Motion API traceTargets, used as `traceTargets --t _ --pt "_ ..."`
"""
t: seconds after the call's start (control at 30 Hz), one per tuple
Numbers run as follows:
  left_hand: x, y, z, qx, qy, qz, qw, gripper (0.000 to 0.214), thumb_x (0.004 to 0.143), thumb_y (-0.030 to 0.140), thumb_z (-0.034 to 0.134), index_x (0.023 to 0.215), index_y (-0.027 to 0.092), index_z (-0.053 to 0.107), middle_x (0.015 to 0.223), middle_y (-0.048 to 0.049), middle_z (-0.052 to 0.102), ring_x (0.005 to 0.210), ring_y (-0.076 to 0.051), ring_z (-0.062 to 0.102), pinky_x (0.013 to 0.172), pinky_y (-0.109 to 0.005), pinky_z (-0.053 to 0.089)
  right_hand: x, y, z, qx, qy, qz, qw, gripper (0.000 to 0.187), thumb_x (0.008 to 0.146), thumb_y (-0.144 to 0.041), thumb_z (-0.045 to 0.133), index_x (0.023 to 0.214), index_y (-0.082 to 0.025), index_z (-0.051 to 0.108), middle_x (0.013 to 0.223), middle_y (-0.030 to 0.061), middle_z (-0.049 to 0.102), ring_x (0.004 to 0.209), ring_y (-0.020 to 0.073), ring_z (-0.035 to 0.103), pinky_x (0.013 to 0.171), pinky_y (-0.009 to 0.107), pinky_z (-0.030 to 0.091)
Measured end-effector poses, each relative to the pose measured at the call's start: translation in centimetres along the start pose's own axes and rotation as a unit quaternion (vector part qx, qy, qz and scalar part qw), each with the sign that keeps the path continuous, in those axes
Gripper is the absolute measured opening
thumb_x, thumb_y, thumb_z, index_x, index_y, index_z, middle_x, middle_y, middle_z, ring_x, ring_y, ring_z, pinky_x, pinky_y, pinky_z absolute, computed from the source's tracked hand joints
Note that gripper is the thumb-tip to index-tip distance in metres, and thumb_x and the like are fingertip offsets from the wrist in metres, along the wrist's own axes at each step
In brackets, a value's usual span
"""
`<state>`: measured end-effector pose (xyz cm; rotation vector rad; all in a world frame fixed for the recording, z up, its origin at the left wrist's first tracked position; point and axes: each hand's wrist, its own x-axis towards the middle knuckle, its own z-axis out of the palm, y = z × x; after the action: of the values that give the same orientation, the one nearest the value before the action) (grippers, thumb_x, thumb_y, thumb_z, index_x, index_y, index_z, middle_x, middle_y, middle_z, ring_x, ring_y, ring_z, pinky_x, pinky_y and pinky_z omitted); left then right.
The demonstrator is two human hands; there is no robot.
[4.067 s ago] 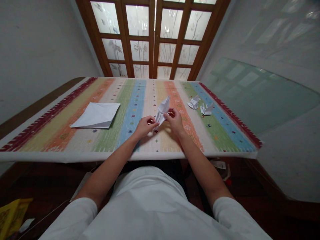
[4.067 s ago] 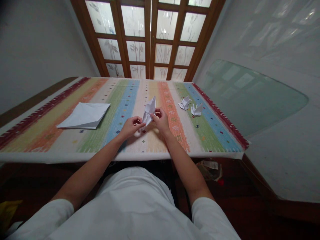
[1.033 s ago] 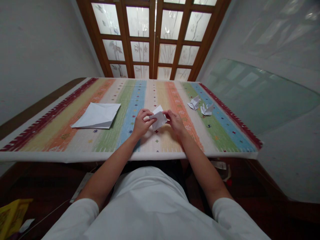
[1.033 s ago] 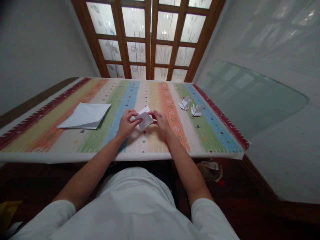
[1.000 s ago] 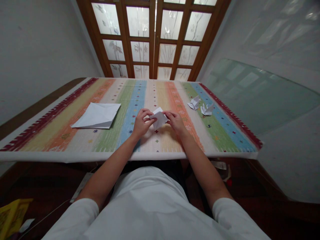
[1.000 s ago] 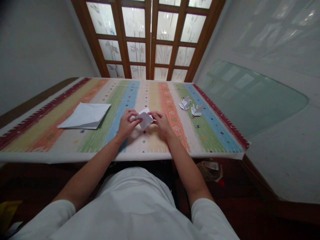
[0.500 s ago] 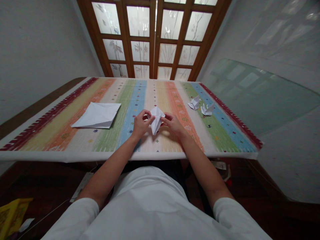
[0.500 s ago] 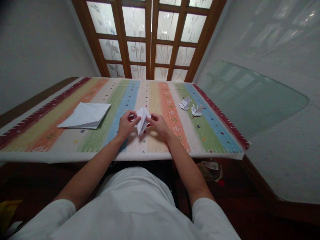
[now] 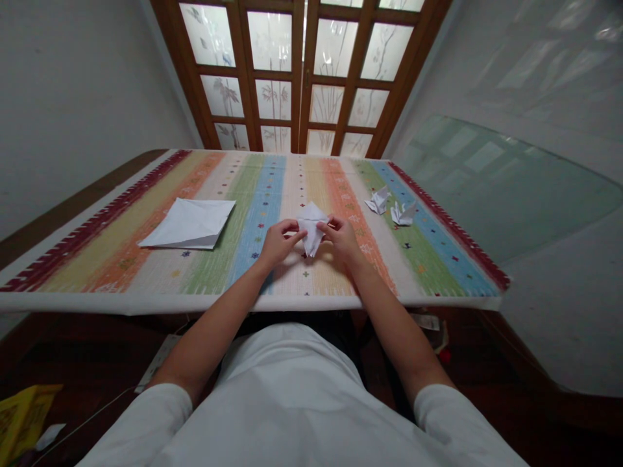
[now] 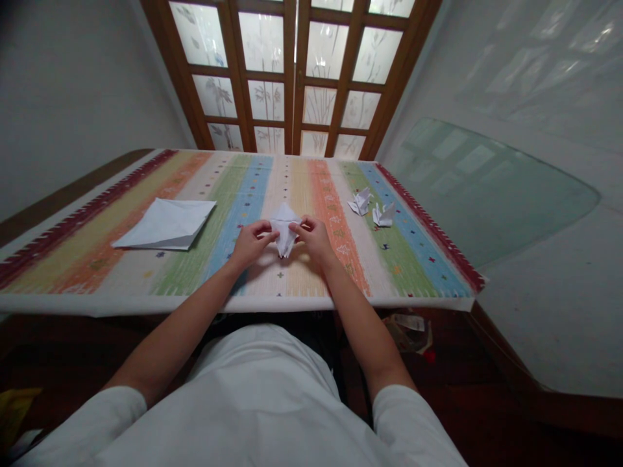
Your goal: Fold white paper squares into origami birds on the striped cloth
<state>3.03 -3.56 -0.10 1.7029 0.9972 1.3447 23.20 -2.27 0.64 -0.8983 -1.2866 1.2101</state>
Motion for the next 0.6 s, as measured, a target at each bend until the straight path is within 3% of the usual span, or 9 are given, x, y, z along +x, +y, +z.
traceTargets --t 0.1,0.27,0.43,0.6 --pt "0.3 0.0 0.0 -0.066 0.002 -0.043 0.997 0.045 0.079 0.06 0.087 0.082 0.017 0.073 0.082 -0.0054 0.076 0.076 -0.019 0.073 0.071 -0.032 0.064 0.2 0.0 -0.1 0.01 0.038 -0.006 0.999 0.066 0.051 -0.07 0.099 0.074 -0.025 0.056 0.069 -0.0041 0.06 0.065 0.0153 0.058 0.059 0.029 0.053" --pt "0.5 -0.2 -0.2 -0.115 0.028 -0.07 0.991 0.055 0.069 0.068 0.091 0.076 0.018 0.068 0.074 -0.0034 0.073 0.07 -0.018 0.071 0.069 -0.032 0.063 0.5 -0.1 -0.5 0.04 0.051 -0.001 0.998 0.075 0.042 -0.067 0.103 0.082 -0.027 0.053 0.074 -0.0056 0.06 0.068 0.0158 0.059 0.061 0.027 0.052" --pt "0.8 -0.8 -0.7 -0.071 0.069 -0.039 0.994 0.046 0.081 0.058 0.086 0.094 0.022 0.06 0.084 -0.0018 0.07 0.078 -0.017 0.071 0.071 -0.029 0.058 0.6 -0.7 -1.3 0.015 0.033 -0.017 0.999 0.071 0.047 -0.065 0.101 0.084 -0.028 0.053 0.081 -0.0029 0.062 0.079 0.0187 0.063 0.068 0.028 0.053" --pt "0.6 -1.0 -0.8 0.094 0.152 0.024 0.984 0.017 0.102 0.032 0.064 0.114 0.027 0.053 0.103 -0.0052 0.067 0.097 -0.02 0.069 0.087 -0.032 0.057 0.7 -0.7 -1.5 -0.033 0.031 -0.057 0.997 0.053 0.061 -0.054 0.094 0.091 -0.027 0.06 0.092 0.0001 0.067 0.09 0.02 0.066 0.083 0.032 0.056"
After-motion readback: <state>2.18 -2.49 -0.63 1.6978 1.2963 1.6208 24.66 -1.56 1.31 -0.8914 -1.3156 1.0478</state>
